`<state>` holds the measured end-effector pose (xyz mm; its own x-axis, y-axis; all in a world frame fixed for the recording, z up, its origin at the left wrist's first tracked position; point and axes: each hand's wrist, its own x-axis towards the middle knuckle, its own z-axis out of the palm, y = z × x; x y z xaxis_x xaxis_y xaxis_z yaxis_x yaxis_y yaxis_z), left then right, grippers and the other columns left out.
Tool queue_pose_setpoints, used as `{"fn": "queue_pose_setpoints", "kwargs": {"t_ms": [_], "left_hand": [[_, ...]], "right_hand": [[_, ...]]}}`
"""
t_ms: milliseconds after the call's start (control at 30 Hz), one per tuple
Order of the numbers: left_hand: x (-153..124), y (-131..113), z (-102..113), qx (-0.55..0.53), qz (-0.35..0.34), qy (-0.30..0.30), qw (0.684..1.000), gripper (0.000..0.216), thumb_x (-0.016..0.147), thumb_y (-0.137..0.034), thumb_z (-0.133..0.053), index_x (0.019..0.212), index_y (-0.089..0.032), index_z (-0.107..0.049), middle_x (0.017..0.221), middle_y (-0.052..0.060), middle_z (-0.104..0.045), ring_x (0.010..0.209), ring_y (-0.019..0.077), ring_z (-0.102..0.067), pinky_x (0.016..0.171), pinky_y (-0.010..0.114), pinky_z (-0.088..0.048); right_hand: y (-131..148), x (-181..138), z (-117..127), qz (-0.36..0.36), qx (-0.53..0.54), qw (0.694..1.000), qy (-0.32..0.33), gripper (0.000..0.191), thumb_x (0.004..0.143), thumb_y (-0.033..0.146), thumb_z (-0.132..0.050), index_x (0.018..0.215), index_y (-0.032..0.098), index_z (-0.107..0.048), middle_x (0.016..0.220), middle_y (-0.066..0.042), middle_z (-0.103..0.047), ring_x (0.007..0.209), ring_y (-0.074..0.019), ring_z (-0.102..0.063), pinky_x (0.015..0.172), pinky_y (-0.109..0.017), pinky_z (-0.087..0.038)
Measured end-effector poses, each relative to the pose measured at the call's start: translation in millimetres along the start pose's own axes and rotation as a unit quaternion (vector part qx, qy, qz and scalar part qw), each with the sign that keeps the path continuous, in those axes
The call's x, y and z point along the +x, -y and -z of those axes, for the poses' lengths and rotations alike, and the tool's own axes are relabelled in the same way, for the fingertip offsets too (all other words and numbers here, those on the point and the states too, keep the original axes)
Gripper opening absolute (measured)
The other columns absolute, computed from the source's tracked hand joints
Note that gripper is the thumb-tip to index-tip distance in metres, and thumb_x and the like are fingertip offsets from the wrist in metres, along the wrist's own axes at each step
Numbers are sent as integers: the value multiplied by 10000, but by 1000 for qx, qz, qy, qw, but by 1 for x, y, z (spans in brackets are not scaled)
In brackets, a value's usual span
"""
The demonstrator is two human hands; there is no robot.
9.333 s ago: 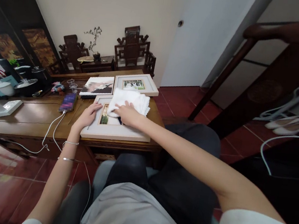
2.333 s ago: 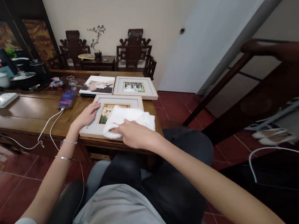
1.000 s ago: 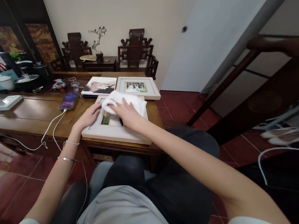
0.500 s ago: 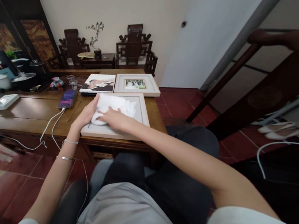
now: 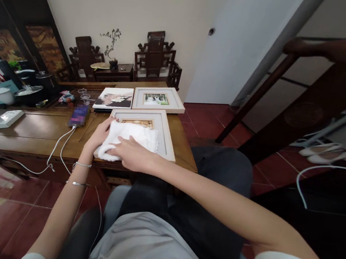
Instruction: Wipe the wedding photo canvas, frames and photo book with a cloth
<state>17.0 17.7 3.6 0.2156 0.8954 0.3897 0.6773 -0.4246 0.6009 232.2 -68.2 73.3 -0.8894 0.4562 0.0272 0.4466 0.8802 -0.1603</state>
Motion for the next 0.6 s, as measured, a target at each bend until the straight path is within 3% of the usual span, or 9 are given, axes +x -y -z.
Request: {"fn": "queue_pose_setpoints", "kwargs": {"t_ms": [133,267,400,600], "left_hand": [[0,-1,1,8,-9,-1,1000,508,852,-68,-439,1303,-203,-628,1465,60,-550,1429,230,-423,1222,443,-286],[2,4,-1,16,-4,-4,1000,541,828,-32,-415,1311,-163,-621,1466,80,-546,1447,230,-395,1235,430,-264],[2,6,-2,16,-4,-4,1000,538,823,-27,-415,1298,-161,-627,1450,79,-563,1449,235,-392,1238,435,-268],[1,6,-2,7,2,-17,1000,516,830,-28,-418,1265,-186,-645,1411,55,-603,1439,230,-409,1233,437,-279]], "right_hand": [[-6,-7,6,8,0,1000,8,629,743,-58,-434,1272,199,-659,1156,-141,-699,1186,-277,-586,964,-412,-435],[-19,-38,33,-51,-7,996,71,534,762,-25,-449,1157,199,-731,1016,-133,-739,941,-258,-680,818,-321,-445],[-29,-55,48,-83,-19,990,110,506,749,3,-480,1107,222,-762,951,-89,-762,863,-232,-687,751,-279,-426],[-17,-21,38,-41,-14,996,82,532,761,19,-475,1178,215,-742,1003,-115,-761,909,-239,-684,719,-267,-401]]}}
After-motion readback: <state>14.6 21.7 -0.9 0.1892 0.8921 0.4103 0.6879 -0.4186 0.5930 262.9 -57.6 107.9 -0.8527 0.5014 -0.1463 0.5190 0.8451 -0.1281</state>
